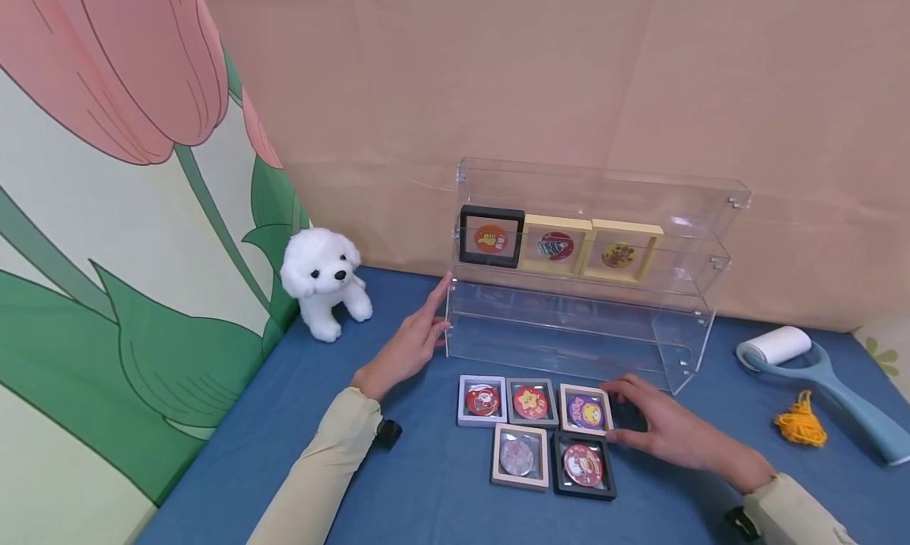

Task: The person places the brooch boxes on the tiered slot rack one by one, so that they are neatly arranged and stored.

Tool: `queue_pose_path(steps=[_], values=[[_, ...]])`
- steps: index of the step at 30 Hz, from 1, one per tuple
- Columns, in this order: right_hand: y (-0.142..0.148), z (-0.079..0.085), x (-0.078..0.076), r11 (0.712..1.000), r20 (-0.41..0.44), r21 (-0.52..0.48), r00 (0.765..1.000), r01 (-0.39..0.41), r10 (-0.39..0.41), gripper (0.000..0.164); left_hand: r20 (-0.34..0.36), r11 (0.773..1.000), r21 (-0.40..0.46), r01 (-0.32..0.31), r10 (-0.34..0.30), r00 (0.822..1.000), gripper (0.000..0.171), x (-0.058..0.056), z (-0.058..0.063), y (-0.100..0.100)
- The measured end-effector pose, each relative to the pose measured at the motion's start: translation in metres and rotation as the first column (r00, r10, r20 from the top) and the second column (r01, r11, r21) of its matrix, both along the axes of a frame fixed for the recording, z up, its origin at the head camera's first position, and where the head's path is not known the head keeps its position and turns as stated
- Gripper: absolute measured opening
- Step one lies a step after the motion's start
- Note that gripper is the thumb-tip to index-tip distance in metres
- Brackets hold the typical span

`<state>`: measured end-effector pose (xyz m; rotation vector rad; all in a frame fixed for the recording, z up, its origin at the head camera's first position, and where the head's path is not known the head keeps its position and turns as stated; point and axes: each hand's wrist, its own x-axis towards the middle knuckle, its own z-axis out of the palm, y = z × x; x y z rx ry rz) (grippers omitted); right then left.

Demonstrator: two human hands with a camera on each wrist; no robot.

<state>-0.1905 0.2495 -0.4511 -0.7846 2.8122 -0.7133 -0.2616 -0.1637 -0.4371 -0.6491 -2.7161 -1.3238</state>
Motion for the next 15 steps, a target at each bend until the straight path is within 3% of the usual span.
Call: queue_pose_path(steps=[5, 11, 15], values=[[0.008, 0.000, 0.003, 0.998, 0.000, -0.055, 1.000, 0.027, -0.027, 0.068, -0.001, 1.000, 0.007, 0.005, -0.005, 1.000, 0.095, 0.000, 0.000, 0.001], [0.013, 0.003, 0.008, 0.985, 0.075, -0.128, 0.991, 0.116, -0.107, 0.070, -0.002, 1.000, 0.015, 0.008, -0.008, 1.000, 0.095, -0.001, -0.001, 0.001], [0.013, 0.002, 0.013, 0.976, 0.043, -0.192, 0.995, 0.101, -0.095, 0.070, -0.001, 1.000, 0.019, 0.009, -0.009, 1.000, 0.096, -0.002, -0.002, 0.000]])
